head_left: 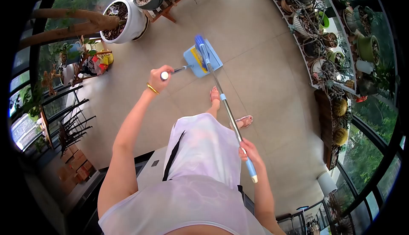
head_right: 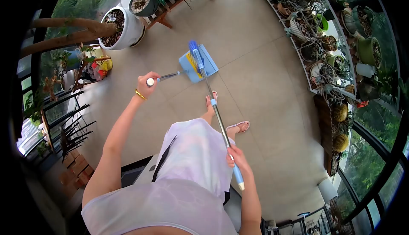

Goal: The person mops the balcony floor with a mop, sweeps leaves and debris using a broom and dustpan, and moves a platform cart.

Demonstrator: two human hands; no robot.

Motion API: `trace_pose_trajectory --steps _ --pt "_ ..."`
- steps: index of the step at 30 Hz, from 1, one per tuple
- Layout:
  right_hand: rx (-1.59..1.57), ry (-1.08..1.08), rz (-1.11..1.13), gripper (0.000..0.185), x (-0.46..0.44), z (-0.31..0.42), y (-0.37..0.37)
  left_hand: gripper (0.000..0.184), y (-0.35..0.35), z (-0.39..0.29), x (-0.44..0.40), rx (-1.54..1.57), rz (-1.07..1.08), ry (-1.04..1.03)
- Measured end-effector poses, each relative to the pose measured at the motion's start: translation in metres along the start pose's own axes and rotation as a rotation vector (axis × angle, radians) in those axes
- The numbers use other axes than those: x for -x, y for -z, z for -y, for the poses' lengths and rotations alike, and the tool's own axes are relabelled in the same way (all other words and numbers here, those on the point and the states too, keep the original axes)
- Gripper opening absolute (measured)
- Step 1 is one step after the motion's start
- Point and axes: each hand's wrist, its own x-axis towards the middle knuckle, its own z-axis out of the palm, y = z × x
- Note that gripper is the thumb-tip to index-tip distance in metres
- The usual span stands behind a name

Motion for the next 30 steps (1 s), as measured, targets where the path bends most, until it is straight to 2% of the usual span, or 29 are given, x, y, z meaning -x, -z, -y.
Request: trace_pose_trajectory --steps 2,9,16,24,26,30 --pt "-0.001 0.035 -0.006 0.022 0.019 -0.027 -0.006 0.010 -0.007 -0.009 0.006 -0.014 0.008 0.002" --pt "-0.211 0.206 0.004 0.011 0.089 -0.096 0.022 0.009 -0.049 -0.080 0.027 -0.047 -0.042 -0.095" --pt "-0.414 0.432 -0.087 0.009 0.129 -0.190 0.101 0.009 -0.116 -0.204 0.059 -0.027 0.007 -0.283" --pt "-0.900 0.716 -0.306 0.013 0.162 -0.290 0.191 0.010 -0.248 -0.357 0.085 0.028 0.134 -0.448" --pt "-1.021 0.750 -0.387 0.014 0.163 -0.314 0.215 0.010 -0.287 -0.400 0.095 0.059 0.197 -0.488" --pt "-1.334 0.775 -0.384 0.015 0.175 -0.368 0.260 0.008 -0.364 -0.475 0.108 0.068 0.296 -0.553"
